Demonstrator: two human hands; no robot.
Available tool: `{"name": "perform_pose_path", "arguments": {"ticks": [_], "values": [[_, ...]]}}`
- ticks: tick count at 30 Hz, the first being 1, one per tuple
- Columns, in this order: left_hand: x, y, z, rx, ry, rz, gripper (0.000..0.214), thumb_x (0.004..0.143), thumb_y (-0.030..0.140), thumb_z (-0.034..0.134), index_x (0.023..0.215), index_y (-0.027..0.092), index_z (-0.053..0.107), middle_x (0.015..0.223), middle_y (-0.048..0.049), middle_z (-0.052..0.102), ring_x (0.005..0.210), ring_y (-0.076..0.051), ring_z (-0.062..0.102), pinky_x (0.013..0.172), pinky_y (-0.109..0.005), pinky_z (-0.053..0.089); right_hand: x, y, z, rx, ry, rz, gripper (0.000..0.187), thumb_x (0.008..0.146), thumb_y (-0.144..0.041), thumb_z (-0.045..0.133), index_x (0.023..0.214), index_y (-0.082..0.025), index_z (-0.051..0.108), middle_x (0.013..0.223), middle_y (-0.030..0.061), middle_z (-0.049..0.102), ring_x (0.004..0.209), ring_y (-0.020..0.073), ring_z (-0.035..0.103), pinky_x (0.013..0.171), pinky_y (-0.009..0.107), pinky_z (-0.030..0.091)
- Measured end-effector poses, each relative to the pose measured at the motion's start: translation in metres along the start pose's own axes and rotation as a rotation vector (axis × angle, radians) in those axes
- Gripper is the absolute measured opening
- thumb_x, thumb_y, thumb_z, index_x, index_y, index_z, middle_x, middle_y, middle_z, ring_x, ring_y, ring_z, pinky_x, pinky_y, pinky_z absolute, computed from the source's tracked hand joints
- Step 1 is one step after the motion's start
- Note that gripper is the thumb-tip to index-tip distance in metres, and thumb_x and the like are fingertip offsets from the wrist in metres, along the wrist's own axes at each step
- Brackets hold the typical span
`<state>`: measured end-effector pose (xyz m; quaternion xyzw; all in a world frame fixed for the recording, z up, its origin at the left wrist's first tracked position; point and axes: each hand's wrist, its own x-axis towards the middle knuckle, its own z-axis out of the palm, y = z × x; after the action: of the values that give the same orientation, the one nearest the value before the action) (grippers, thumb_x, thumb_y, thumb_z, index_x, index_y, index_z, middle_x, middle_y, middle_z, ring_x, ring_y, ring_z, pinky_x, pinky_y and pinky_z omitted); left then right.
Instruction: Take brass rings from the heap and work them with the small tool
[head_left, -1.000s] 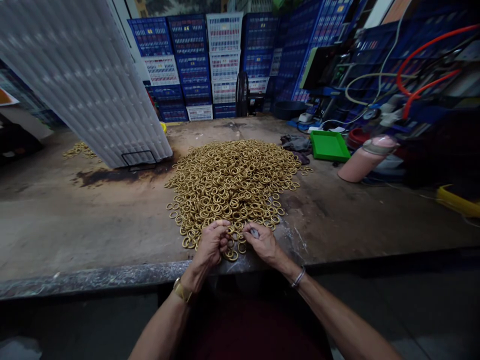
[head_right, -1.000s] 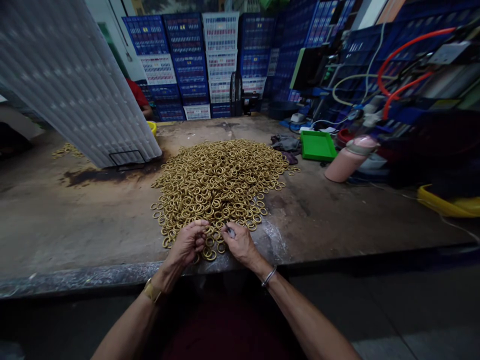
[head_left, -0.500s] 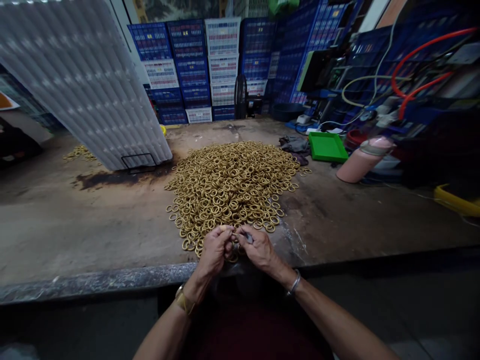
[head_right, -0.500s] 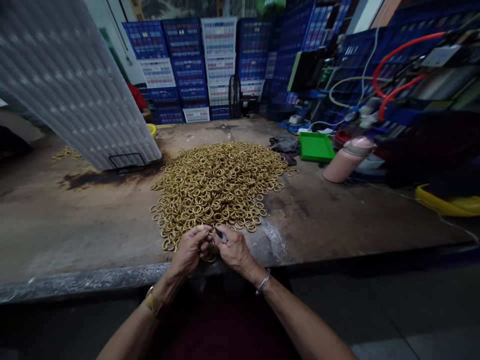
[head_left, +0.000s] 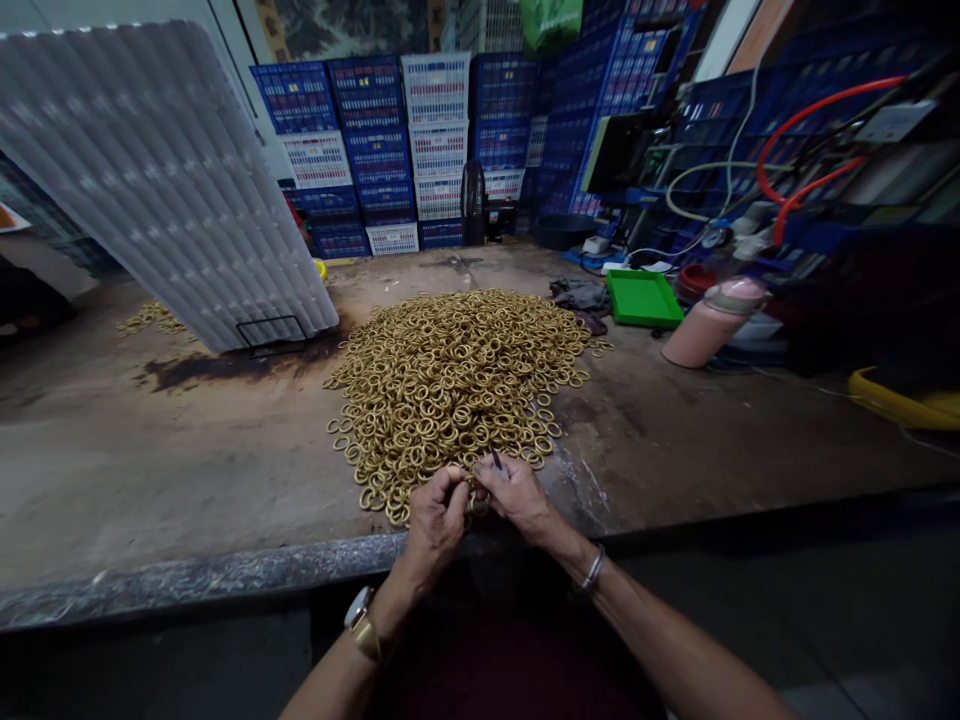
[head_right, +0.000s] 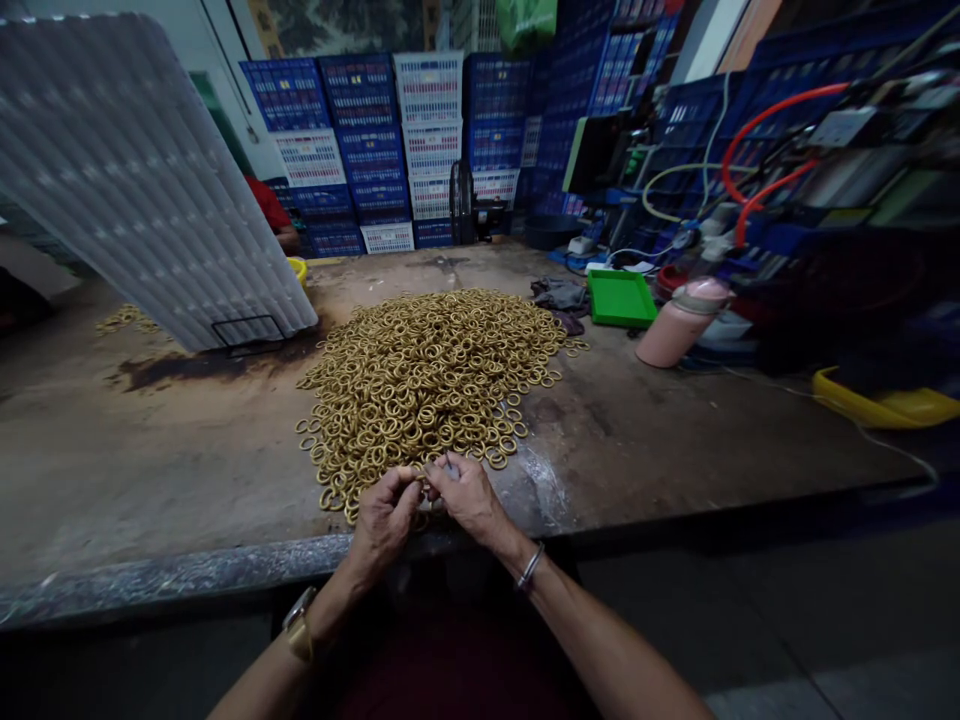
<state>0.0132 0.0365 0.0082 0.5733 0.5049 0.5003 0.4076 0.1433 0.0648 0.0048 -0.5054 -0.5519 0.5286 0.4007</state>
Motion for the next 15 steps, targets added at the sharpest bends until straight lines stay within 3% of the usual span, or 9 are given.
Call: {"name": "perform_pose_path", "arguments": {"ticks": [4, 8, 15], "values": [[-0.0034, 0.0025, 0.0, 0.025, 0.017, 0.013, 0.012, 0.078, 0.026, 0.051, 0.076, 0.018, 0.061, 0.064, 0.0005, 0.06, 0.059, -0.012, 0.052, 0.059, -0.022, 0.04, -0.0003, -0.0048, 0.0007, -0.052, 0.015, -0.015, 0.027, 0.075, -0.042, 0.053, 0.062, -0.018, 0.05, 0.045, -0.0064, 0.044, 0.037, 0.0053, 0.034, 0.035, 0.017, 0.028], [-0.0067, 0.0064, 0.0036, -0.172, -0.006, -0.118, 0.014, 0.078, 0.031, 0.053, 0.075, 0.018, 0.056, 0.068, 0.0003, 0.059, 0.06, -0.011, 0.052, 0.057, -0.021, 0.04, -0.0008, -0.0097, 0.0003, -0.094, 0.022, -0.023, 0.025, 0.073, -0.04, 0.054, 0.061, -0.018, 0.05, 0.046, -0.0067, 0.041, 0.041, 0.0058, 0.034, 0.038, 0.017, 0.029], [-0.0085, 0.0084, 0.0021, -0.319, -0.116, -0.357, 0.034, 0.076, 0.05, 0.052, 0.069, 0.017, 0.05, 0.052, 0.0055, 0.045, 0.038, -0.004, 0.031, 0.038, -0.017, 0.025, -0.0013, -0.008, -0.0013, -0.186, 0.043, -0.119, 0.022, 0.072, -0.035, 0.054, 0.06, -0.017, 0.052, 0.051, -0.0054, 0.043, 0.048, 0.0066, 0.035, 0.044, 0.018, 0.031]]}}
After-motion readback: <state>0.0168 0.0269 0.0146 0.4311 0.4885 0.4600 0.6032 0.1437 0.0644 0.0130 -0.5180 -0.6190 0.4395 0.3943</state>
